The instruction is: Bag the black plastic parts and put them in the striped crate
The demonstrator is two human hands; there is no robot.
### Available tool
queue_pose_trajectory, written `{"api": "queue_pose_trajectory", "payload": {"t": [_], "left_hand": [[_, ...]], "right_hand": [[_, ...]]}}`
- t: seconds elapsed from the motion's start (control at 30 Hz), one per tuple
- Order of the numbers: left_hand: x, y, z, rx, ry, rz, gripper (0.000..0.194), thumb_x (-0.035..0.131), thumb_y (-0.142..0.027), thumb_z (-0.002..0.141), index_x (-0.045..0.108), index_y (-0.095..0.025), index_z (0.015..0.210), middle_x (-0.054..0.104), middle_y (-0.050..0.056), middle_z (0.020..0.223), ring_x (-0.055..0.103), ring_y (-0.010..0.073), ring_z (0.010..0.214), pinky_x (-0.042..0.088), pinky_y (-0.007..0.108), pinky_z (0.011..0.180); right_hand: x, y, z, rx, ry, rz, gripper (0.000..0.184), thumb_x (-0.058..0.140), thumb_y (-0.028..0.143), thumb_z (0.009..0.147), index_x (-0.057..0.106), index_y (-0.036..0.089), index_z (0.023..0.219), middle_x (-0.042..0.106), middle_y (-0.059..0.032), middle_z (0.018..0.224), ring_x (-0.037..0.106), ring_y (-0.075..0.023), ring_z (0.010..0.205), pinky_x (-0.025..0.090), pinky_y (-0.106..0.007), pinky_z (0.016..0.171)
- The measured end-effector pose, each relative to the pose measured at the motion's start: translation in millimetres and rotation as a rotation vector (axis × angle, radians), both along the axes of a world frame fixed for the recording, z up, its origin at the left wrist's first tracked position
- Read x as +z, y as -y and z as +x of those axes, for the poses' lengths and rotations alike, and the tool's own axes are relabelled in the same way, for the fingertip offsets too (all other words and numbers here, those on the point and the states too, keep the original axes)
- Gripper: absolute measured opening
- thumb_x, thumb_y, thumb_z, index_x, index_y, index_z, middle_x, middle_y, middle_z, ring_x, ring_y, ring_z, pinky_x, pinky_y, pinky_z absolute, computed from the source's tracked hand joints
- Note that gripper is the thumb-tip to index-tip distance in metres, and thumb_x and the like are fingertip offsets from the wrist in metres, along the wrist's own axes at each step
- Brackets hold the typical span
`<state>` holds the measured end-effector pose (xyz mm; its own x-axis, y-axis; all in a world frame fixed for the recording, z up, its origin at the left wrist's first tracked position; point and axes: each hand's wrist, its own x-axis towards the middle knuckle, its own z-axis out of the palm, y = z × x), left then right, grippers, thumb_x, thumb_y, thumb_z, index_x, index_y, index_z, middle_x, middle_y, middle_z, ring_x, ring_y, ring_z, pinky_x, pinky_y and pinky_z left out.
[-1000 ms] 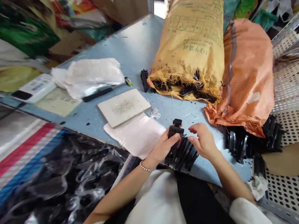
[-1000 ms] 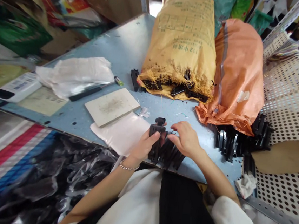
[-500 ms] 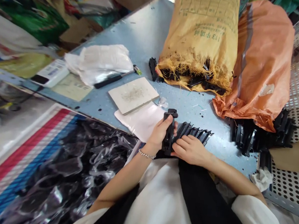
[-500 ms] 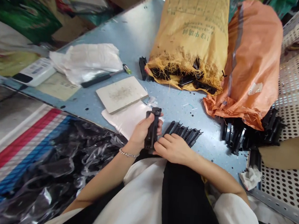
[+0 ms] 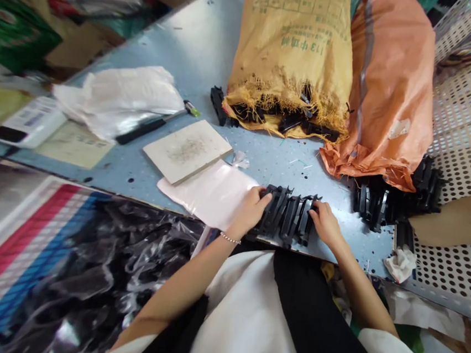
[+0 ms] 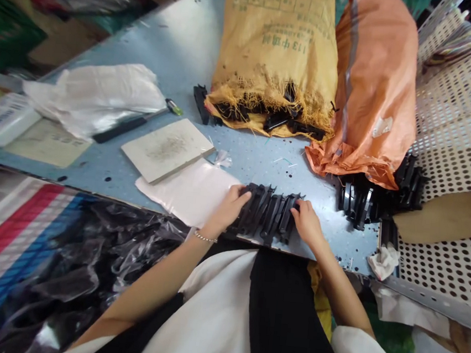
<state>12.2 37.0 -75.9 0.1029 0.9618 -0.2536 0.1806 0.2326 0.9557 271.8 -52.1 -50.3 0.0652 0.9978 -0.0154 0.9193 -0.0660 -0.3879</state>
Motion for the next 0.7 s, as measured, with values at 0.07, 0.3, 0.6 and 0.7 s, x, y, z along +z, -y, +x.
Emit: {"api": "queue_pose_trajectory", "payload": {"t": [0.07, 0.3, 0.6, 0.7], "left_hand": [[-4.2, 1, 9, 0.008, 0.035, -0.014, 0.034, 0.062, -0.041, 0.087, 0.062, -0.016, 0.110, 0.068, 0.012, 0.111, 0.061, 0.0263, 0.112, 0.046, 0.041, 0.101], [0.4, 10, 14, -0.041, -0.046, 0.068, 0.035, 0.053, -0.045, 0.093, 0.069, -0.020, 0.111, 0.071, 0.011, 0.119, 0.062, 0.0293, 0.118, 0.040, 0.046, 0.110], [8.8, 10, 9, -0.087, -0.478, 0.350, 0.038, 0.045, -0.035, 0.098, 0.068, -0.015, 0.121, 0.068, 0.017, 0.112, 0.061, 0.0323, 0.111, 0.045, 0.052, 0.104], [16.1, 7, 3, -0.039, -0.515, 0.511, 0.037, 0.046, -0.030, 0.097, 0.066, -0.014, 0.124, 0.064, 0.018, 0.119, 0.056, 0.0318, 0.116, 0.043, 0.053, 0.106]], "right_hand": [[0.5, -15, 8, 0.073, 0.021, -0.072, 0.027, 0.044, 0.036, 0.102, 0.062, 0.019, 0.113, 0.066, -0.0114, 0.106, 0.065, -0.0241, 0.095, 0.048, -0.035, 0.081], [34.9, -158, 23, 0.081, 0.141, 0.027, 0.031, 0.037, 0.028, 0.103, 0.065, 0.016, 0.108, 0.067, -0.0149, 0.110, 0.059, -0.0262, 0.105, 0.044, -0.035, 0.089], [49.5, -251, 47, -0.055, 0.471, -0.013, 0.034, 0.059, 0.020, 0.089, 0.059, 0.004, 0.120, 0.060, -0.0268, 0.125, 0.051, -0.0331, 0.117, 0.041, -0.043, 0.095], [61.5, -230, 55, -0.050, 0.308, 0.019, 0.030, 0.064, 0.029, 0.088, 0.066, 0.009, 0.109, 0.066, -0.0202, 0.116, 0.058, -0.0295, 0.109, 0.045, -0.038, 0.092]]}}
